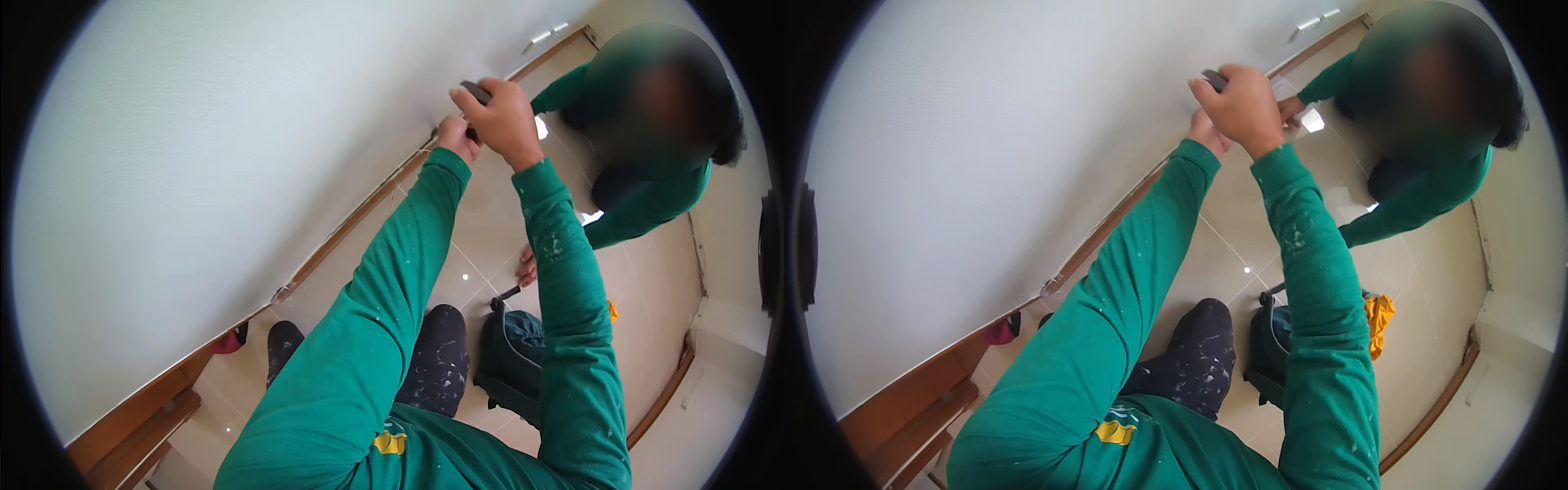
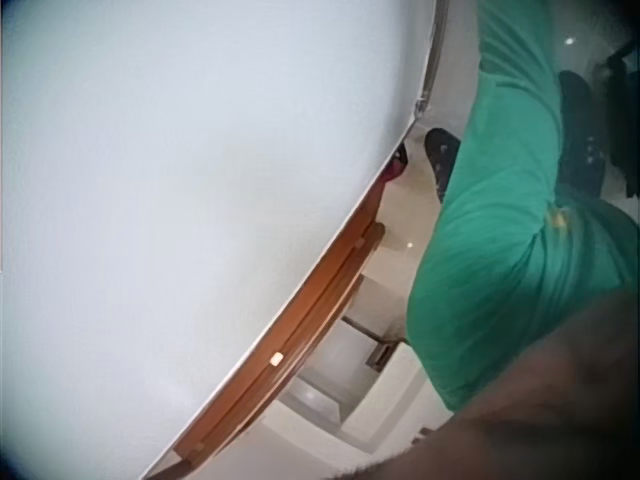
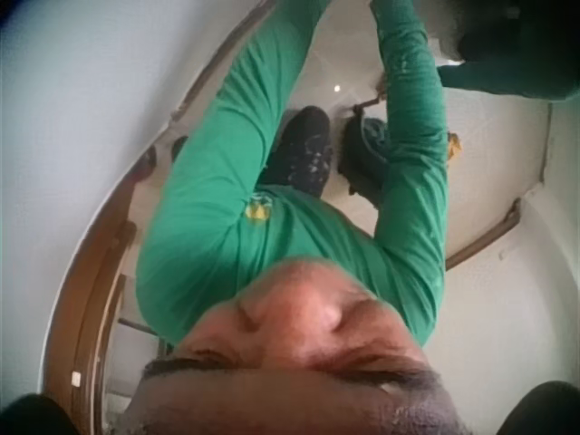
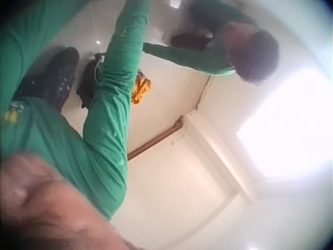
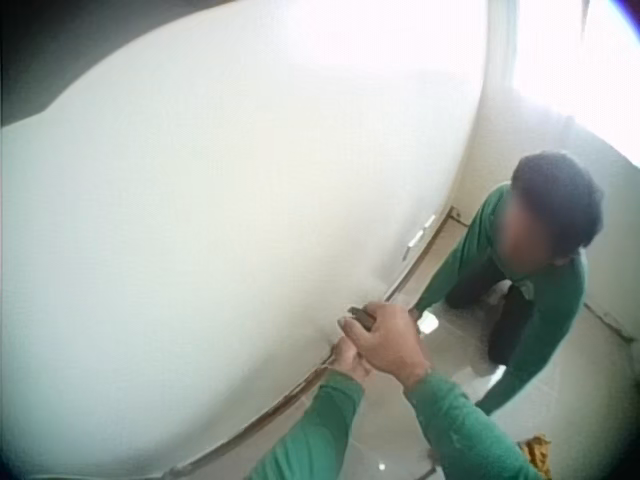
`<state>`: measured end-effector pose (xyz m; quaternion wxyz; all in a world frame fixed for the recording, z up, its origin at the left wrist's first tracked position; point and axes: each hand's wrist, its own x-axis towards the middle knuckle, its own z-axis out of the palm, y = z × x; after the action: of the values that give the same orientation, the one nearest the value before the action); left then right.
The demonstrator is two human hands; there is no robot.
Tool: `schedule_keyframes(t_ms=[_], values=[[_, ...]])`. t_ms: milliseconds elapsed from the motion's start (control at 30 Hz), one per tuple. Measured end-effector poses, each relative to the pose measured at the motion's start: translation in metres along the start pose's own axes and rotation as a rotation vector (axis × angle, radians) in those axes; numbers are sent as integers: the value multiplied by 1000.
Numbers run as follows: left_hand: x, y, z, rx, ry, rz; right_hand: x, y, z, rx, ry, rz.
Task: The person uses a crowbar to pry a wooden baseboard away from a white wall. They insert the tool into the gap between the baseboard and the wall, applying leverage to loosen it. Another person in a green shirt assists by pulling the baseboard as it detaches.
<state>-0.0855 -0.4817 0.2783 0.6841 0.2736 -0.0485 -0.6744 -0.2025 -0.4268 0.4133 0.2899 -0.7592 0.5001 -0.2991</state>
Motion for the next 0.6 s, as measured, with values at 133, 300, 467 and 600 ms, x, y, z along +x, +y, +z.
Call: schedule_keyframes(t_ms=[133, 300, 467, 600], values=[[6, -15, 9, -216, 257, -20, 21, -45, -9, -17, 36, -45], [-6, 0, 9, -127, 74, -114, 40, -77, -7, -80, 9, -28], [12, 30, 26, -234, 78, -44, 70, -79, 12, -77, 7, -23], [24, 37, 11, -152, -76, -56, 86, -88, 19, -114, 62, -69]])
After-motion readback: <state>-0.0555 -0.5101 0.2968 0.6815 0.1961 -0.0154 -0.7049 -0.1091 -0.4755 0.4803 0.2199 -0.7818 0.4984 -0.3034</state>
